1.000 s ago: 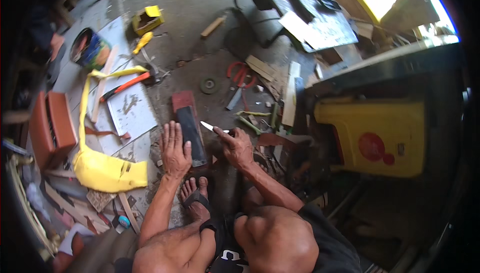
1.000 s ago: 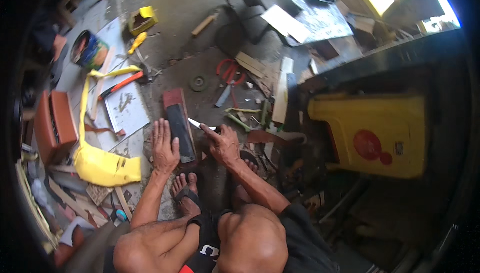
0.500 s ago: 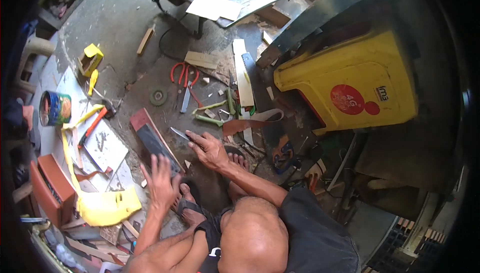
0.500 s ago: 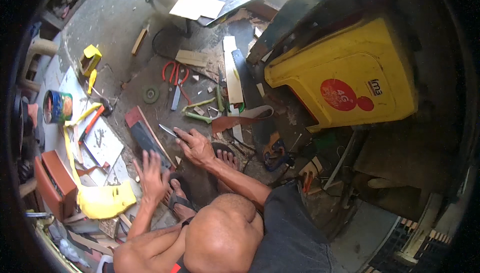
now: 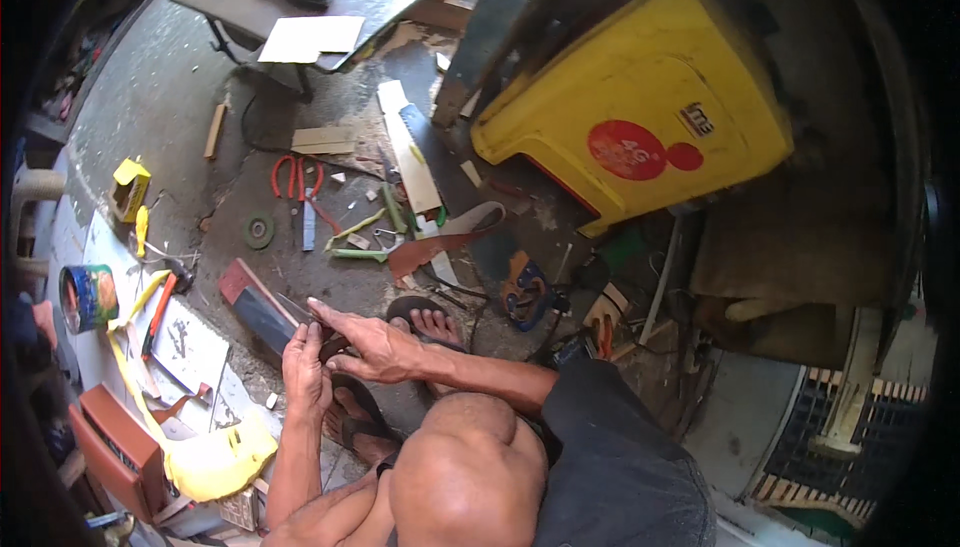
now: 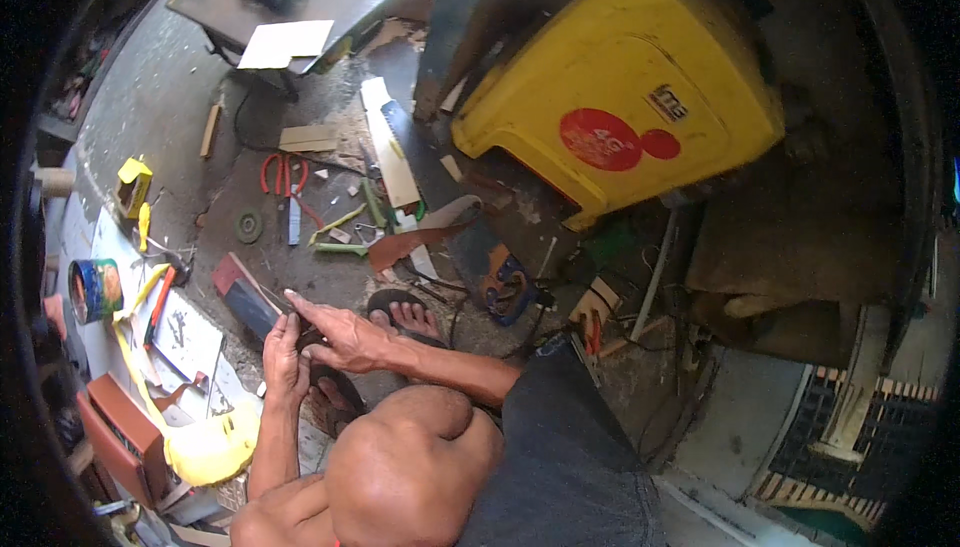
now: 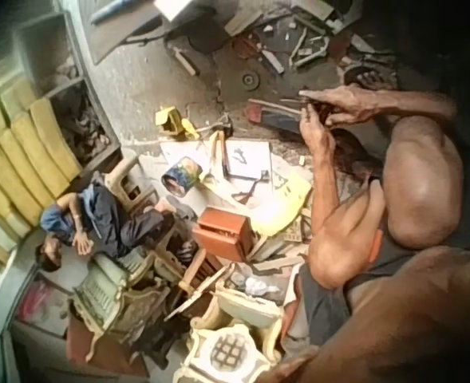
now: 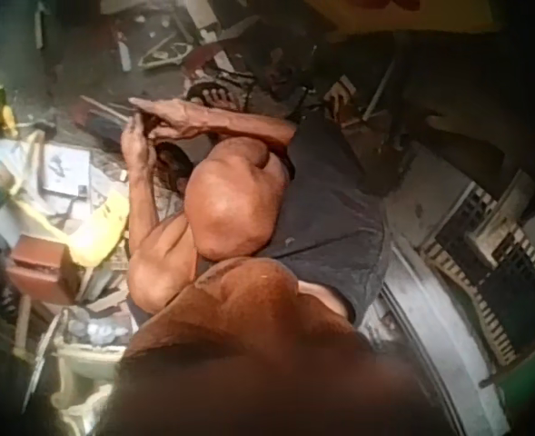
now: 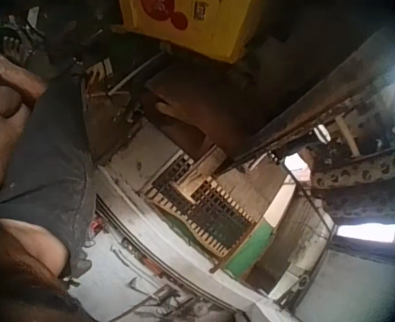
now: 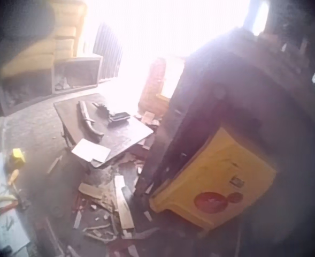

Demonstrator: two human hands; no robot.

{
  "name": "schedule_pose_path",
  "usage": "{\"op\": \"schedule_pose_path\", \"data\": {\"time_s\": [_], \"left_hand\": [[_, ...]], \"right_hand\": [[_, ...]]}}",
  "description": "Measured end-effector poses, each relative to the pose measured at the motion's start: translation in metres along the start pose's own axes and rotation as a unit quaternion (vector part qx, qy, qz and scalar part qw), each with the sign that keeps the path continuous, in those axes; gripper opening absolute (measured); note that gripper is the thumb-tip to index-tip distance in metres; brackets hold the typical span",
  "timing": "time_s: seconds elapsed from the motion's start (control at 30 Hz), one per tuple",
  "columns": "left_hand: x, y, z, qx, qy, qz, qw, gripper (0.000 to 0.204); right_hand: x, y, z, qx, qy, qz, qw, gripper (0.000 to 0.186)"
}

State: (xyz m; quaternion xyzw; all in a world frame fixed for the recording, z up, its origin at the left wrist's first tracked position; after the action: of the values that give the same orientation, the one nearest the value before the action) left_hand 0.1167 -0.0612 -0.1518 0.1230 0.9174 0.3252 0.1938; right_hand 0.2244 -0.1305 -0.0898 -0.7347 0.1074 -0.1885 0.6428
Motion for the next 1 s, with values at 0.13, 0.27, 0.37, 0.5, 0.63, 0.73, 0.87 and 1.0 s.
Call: {"op": "schedule_pose_path", "data": {"time_s": [0.13, 0.27, 0.37, 0.5, 0.63, 0.73, 0.87, 1.0], "left_hand": [[0.017, -0.003, -0.005, -0.004, 0.04, 0.063, 0.997, 0.032], [0.065, 0.039, -0.023, -0.077, 0.153, -0.025, 0.985, 0.033], [0.13, 0.083, -0.045, -0.189, 0.269, -0.074, 0.941, 0.03], [0.187, 0.099, -0.097, -0.238, 0.375, -0.136, 0.886, 0.03], [0.203, 0.054, -0.123, -0.178, 0.398, -0.135, 0.89, 0.03], [0.2, 0.016, -0.121, -0.137, 0.354, -0.17, 0.909, 0.026], [0.206, 0.016, -0.117, -0.13, 0.356, -0.184, 0.907, 0.025], [0.216, 0.029, -0.098, -0.155, 0.335, -0.149, 0.917, 0.028]], "right_hand": [[0.04, 0.01, -0.02, -0.038, 0.144, -0.127, 0.981, 0.057], [0.068, 0.054, -0.045, -0.13, 0.171, -0.146, 0.966, 0.024], [0.02, 0.027, -0.034, 0.111, 0.038, -0.272, 0.955, 0.043], [-0.066, 0.044, -0.011, 0.23, -0.196, -0.34, 0.891, 0.07], [-0.106, 0.066, 0.027, 0.388, -0.343, -0.512, 0.685, 0.086], [-0.105, 0.058, 0.127, 0.37, -0.259, -0.553, 0.7, 0.085], [-0.088, 0.005, 0.209, 0.318, -0.02, -0.509, 0.8, 0.08], [-0.125, 0.021, 0.082, 0.439, -0.288, -0.428, 0.736, 0.072]]}}
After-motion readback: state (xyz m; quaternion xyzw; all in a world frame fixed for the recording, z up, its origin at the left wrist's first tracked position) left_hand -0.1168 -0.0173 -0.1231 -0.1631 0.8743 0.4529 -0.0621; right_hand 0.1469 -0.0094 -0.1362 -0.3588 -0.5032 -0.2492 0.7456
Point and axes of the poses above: each hand's wrist, its own z-axis towards the middle knuckle, its own x-axis out of the back of the hand, y = z × x, the point moved 9 cm from there along z, towards the middle knuckle, and after that the axes turned 15 degrees about y, right-handed, at the moved point
